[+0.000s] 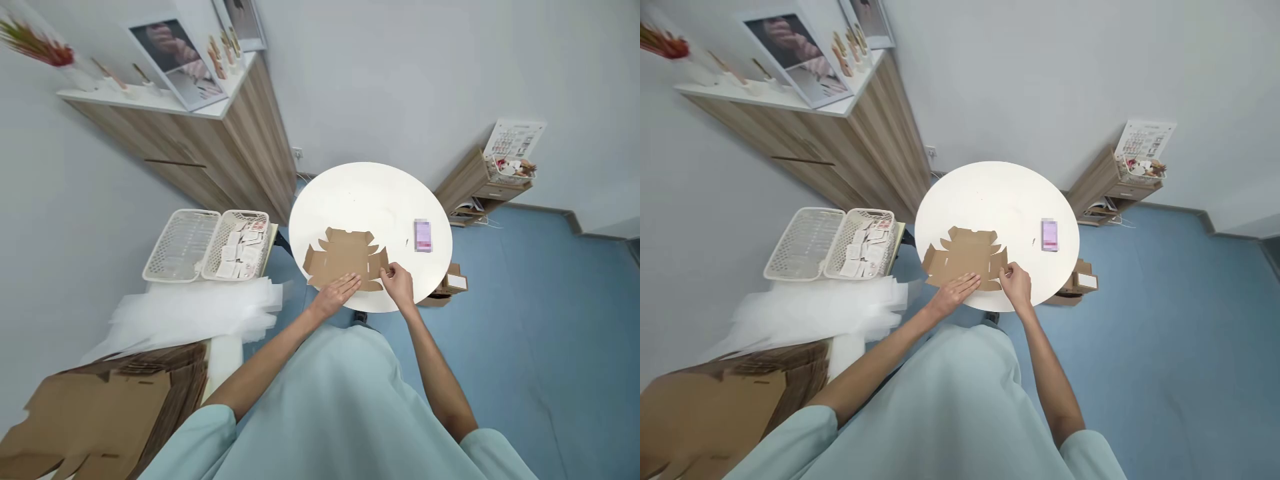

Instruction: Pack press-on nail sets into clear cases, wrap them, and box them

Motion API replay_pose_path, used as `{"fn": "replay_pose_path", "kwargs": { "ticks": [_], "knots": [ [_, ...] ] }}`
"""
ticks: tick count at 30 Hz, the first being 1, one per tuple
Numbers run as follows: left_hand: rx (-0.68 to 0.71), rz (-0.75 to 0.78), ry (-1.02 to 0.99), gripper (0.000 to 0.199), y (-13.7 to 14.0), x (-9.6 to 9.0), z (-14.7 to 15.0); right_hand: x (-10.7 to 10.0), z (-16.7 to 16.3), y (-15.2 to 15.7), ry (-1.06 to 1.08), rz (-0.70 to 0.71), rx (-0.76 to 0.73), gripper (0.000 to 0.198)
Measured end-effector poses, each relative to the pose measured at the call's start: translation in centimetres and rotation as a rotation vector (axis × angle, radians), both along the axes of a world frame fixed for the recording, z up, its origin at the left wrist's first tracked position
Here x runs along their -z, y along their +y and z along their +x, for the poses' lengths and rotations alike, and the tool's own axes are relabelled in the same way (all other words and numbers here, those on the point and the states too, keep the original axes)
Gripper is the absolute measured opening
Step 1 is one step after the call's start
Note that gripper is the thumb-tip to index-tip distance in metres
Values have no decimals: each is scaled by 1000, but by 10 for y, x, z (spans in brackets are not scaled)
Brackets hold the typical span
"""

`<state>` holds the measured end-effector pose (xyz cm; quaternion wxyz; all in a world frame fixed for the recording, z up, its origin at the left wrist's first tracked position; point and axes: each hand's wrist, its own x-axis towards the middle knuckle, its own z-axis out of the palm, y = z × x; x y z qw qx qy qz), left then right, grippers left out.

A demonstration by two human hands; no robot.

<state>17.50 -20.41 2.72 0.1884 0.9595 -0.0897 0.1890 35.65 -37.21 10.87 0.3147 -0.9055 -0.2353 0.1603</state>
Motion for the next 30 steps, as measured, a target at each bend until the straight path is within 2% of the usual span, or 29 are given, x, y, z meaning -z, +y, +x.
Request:
{"fn": "replay_pose_path", "kwargs": {
  "ticks": [3, 7, 10, 13, 16, 21, 24, 26, 28, 30],
  "knots": [
    [27, -7, 148, 55, -24, 38, 44, 33, 44, -21, 93, -29, -2, 22],
    [6, -42, 337, 62, -50, 78, 83, 75, 81, -45, 227, -84, -11, 23],
    [-5, -84, 439, 66, -62, 97, 101, 99, 98, -61, 278, -124, -9, 22],
    [-32, -124, 507, 68, -73, 107, 112, 116, 116, -76, 290, -163, 8, 20],
    [-55, -148, 552, 66, -83, 110, 119, 123, 134, -89, 262, -212, 12, 20],
    [-109, -167, 603, 55, -83, 96, 121, 111, 143, -85, 39, -218, -111, 47],
    [-175, -163, 619, 65, -65, 84, 114, 100, 134, -58, -20, -104, -267, 51],
    [-242, -171, 640, 70, -50, 80, 108, 97, 129, -33, -13, -51, -319, 53],
    [-327, -199, 669, 72, -36, 79, 103, 100, 128, -9, 28, -79, -321, 62],
    [-395, -233, 691, 65, -28, 80, 100, 106, 132, 10, 102, -157, -276, 74]
  ]
}}
